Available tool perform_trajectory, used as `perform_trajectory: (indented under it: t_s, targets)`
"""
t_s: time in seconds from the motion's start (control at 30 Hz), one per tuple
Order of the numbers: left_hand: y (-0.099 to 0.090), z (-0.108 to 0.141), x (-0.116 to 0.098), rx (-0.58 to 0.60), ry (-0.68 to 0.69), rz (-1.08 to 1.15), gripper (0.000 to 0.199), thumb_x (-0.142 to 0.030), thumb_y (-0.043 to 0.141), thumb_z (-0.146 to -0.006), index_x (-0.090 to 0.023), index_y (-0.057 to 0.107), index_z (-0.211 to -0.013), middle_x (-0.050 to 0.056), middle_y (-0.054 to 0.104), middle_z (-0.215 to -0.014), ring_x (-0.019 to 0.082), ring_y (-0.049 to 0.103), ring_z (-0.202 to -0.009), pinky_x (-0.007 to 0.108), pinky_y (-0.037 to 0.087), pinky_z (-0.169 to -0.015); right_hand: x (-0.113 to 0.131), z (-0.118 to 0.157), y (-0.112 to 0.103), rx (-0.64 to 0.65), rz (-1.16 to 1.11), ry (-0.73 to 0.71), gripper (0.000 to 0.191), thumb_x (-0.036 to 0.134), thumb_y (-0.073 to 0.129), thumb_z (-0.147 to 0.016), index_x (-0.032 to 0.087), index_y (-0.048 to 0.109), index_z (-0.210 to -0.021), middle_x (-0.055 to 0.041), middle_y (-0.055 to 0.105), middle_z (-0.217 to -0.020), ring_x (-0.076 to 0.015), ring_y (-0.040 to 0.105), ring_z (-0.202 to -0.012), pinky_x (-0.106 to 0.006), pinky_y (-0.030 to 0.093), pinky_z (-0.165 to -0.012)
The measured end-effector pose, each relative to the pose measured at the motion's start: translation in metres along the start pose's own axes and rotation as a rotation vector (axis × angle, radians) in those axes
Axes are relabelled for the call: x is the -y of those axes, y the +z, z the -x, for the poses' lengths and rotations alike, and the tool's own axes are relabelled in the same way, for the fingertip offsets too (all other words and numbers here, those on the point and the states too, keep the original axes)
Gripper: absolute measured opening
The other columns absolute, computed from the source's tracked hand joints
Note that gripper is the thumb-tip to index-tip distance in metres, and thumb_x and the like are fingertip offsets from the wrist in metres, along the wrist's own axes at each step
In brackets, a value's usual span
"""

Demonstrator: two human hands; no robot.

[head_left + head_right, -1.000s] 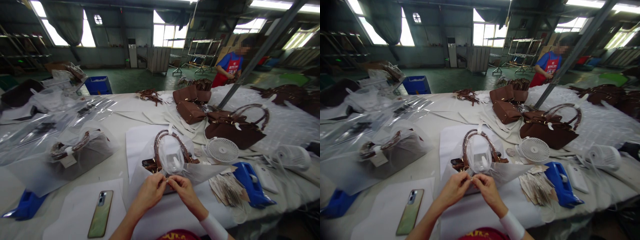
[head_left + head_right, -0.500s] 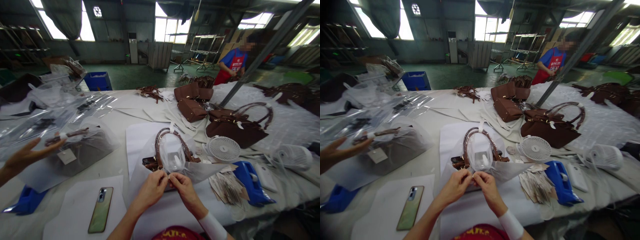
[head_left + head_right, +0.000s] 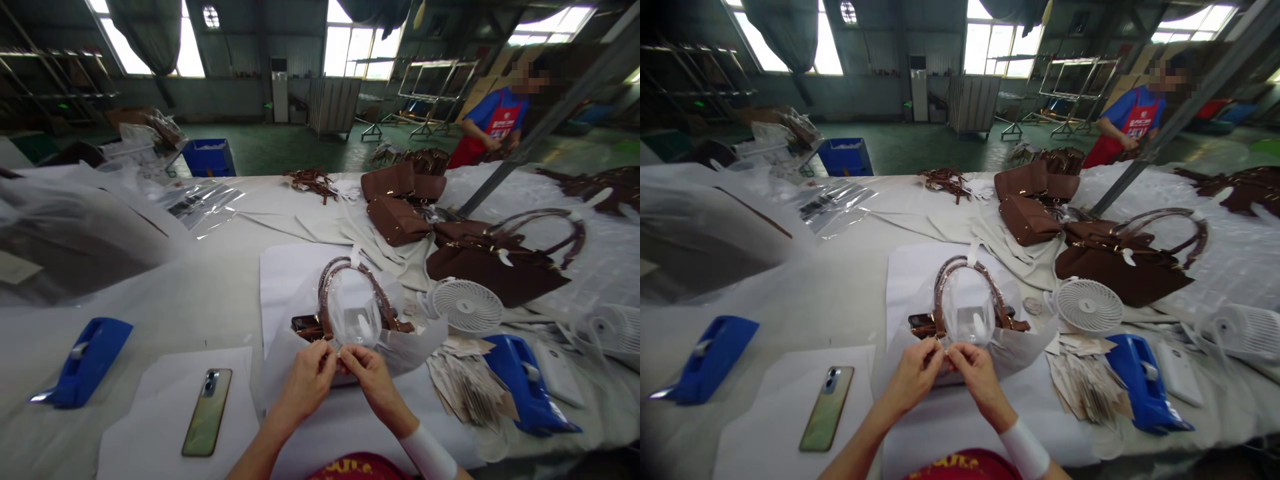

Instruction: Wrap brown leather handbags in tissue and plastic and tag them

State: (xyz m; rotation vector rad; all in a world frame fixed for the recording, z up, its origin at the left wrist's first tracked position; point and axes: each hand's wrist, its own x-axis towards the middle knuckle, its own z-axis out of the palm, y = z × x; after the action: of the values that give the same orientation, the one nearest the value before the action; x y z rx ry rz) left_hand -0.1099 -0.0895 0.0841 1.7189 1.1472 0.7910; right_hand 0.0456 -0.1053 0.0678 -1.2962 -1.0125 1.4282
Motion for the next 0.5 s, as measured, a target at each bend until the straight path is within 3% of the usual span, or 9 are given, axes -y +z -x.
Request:
perform_trajectory:
  t_s: [0.3, 0.5]
  targets:
    - [-0.001, -0.002, -0.003, 0.017, 0.009, -0.084, 0.023, -0.028, 0.042, -0.093, -0.019, 0.051, -0.073, -0.001, 0.055, -0.072, 0.013, 0.05, -0.069, 0.026, 0.032, -0.064, 0.004, -0.002, -0.007, 0.042, 0.134, -0.047, 0.033, 0.048, 0.069, -0.077, 0.016, 0.067, -0.07, 0.0006, 0.058, -0.063, -0.0135, 0.051, -0.063, -0.026, 0.041, -0.062]
    - [0.006, 0.005, -0.001, 0.028, -0.037, -0.097, 0.032, -0.039, 0.042, -0.092, -0.022, 0.058, -0.07, -0.001, 0.061, -0.067, 0.015, 0.057, -0.065, 0.027, 0.042, -0.063, 0.005, 0.006, -0.011, 0.0, 0.159, -0.073, 0.027, 0.041, 0.067, -0.077, 0.017, 0.07, -0.067, 0.0005, 0.06, -0.06, -0.013, 0.052, -0.061, -0.025, 0.041, -0.06]
